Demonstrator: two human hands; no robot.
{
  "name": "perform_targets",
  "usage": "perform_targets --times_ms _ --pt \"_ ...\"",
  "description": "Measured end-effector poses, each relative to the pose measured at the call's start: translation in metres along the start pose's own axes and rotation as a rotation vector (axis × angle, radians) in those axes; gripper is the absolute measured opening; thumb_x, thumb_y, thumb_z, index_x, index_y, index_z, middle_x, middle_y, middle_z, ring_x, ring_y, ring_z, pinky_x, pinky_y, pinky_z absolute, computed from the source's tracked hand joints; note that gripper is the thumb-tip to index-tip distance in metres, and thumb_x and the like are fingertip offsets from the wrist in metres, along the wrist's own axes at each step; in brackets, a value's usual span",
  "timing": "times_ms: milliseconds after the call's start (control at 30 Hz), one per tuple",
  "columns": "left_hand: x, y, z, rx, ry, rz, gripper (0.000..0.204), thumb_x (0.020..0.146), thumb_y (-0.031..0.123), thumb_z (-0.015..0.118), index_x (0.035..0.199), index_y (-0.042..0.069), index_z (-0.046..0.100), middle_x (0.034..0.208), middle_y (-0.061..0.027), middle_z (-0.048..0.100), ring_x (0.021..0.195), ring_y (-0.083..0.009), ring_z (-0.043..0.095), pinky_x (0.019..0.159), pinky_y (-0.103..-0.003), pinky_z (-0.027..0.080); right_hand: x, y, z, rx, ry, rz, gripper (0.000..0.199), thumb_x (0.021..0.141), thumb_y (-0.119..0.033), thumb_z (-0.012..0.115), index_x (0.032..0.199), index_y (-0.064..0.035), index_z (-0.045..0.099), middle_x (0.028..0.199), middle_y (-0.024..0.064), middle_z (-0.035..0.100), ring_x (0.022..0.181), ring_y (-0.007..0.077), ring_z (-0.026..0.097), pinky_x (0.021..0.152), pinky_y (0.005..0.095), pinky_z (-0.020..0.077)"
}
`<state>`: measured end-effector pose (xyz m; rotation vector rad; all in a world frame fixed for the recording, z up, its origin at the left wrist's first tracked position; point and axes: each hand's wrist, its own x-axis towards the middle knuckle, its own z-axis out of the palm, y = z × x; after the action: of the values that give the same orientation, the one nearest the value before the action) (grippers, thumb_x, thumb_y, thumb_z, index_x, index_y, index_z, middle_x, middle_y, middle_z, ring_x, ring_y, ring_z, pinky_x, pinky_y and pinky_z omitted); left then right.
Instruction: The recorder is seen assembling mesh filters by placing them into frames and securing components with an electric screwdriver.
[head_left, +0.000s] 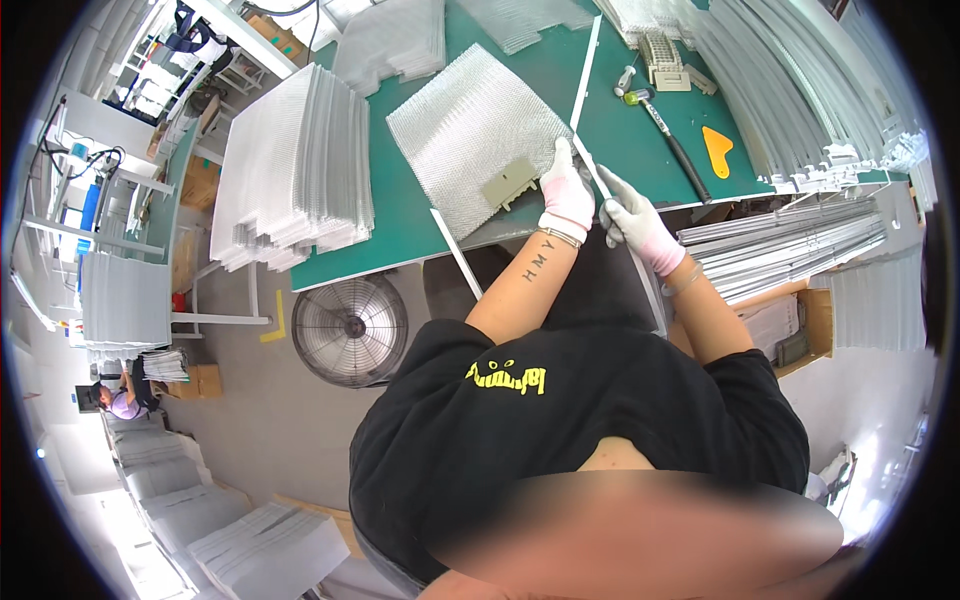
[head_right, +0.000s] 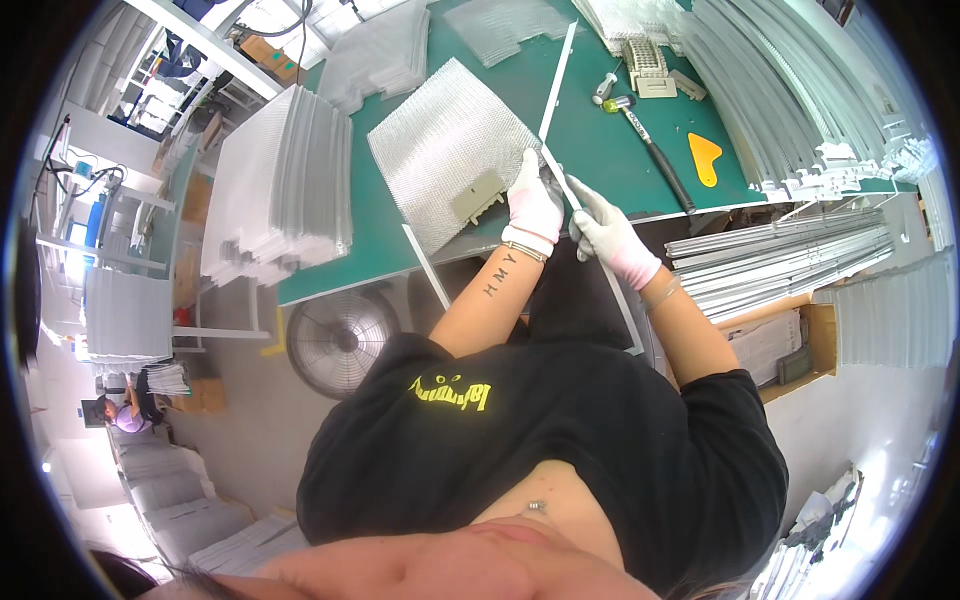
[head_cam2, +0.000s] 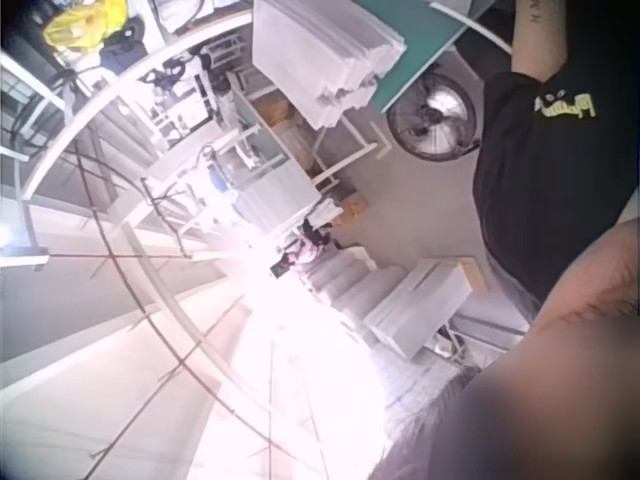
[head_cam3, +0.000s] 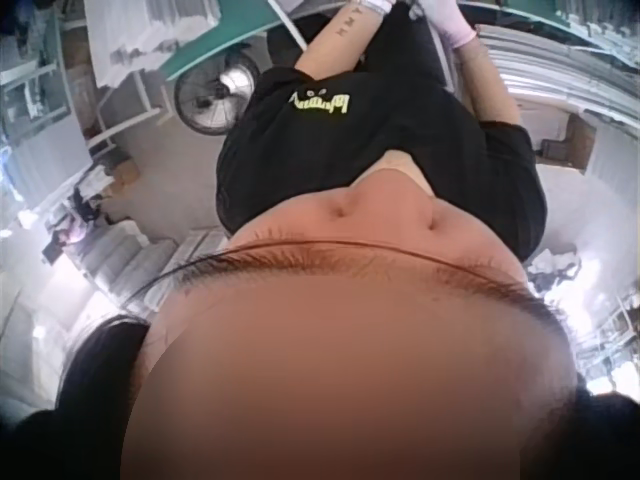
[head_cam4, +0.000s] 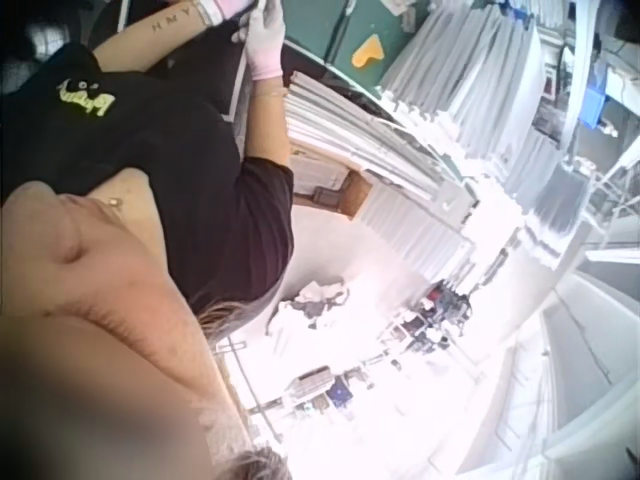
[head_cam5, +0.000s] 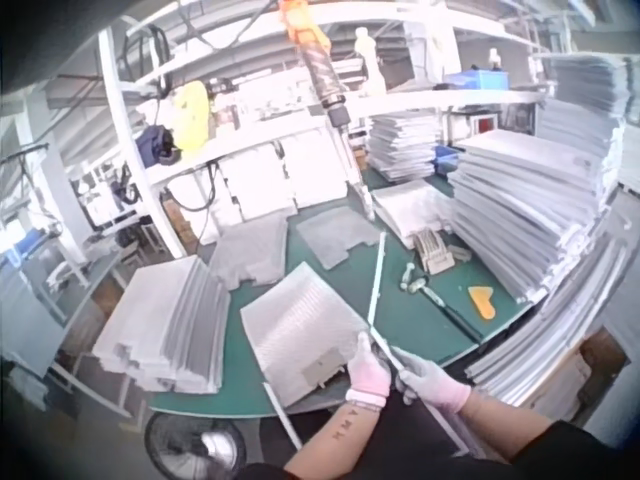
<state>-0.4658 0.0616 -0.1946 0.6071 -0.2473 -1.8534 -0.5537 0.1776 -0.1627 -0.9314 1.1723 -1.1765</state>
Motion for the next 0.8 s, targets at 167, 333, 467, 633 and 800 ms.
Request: perform_targets --times_ms 167,333,467,633,800 --pt "-0.009 -0.004 0.0 0.121 -0.008 0.009 0.024 0.101 0.023 0.06 0.112 0.002 0.062 0.102 -0.0074 0.065 0.089 -0.018 0.062 0.077 -0.033 0.052 0.008 -0.011 -0.008 -0.009 0.012 0.0 0.059 0.103 -0.015 0.047 0.158 -0.0113 0.025 0.079 0.0032 0.052 0.052 0.0069 0.042 0.054 0.0242 0.0484" --pt "-0.005 0.002 -0.006 0.035 -0.057 -0.036 0.025 0.103 0.026 0.056 0.114 0.004 0.061 0.106 -0.0071 0.064 0.098 -0.0186 0.061 0.086 -0.035 0.051 0.042 -0.057 -0.021 -0.309 -0.202 -0.026 0.058 0.099 -0.021 0.049 0.154 -0.0074 0.034 0.092 0.0062 0.063 0.07 0.0118 0.061 0.061 0.0261 0.0534" --pt "-0.018 0.0 0.0 0.058 -0.203 -0.018 0.025 0.104 0.026 0.054 0.117 0.006 0.061 0.108 -0.0033 0.063 0.1 -0.0159 0.059 0.09 -0.034 0.049 0.101 -0.051 -0.02 -0.507 0.038 -0.171 0.05 0.096 -0.035 0.062 0.131 0.0011 0.055 0.1 0.0072 0.066 0.078 0.0107 0.063 0.065 0.0263 0.0529" --pt "-0.094 0.043 -0.01 0.113 -0.056 -0.32 0.038 0.102 0.024 0.055 0.133 0.002 0.053 0.128 -0.0096 0.061 0.118 -0.0198 0.058 0.105 -0.037 0.044 0.119 -0.042 -0.027 -0.356 -0.112 0.045 0.027 0.097 -0.029 0.063 0.105 -0.0043 0.059 0.079 -0.0023 0.055 0.062 0.0067 0.05 0.057 0.0249 0.0484" --pt "-0.064 0.177 -0.07 1.739 0.022 1.333 0.04 0.092 0.017 0.062 0.126 -0.004 0.057 0.127 -0.0247 0.06 0.12 -0.0387 0.055 0.106 -0.047 0.04 0.11 -0.037 -0.027 -0.097 -0.131 0.071 0.027 0.1 -0.025 0.06 0.117 -0.0046 0.056 0.081 -0.003 0.054 0.059 0.0047 0.045 0.057 0.0229 0.0469"
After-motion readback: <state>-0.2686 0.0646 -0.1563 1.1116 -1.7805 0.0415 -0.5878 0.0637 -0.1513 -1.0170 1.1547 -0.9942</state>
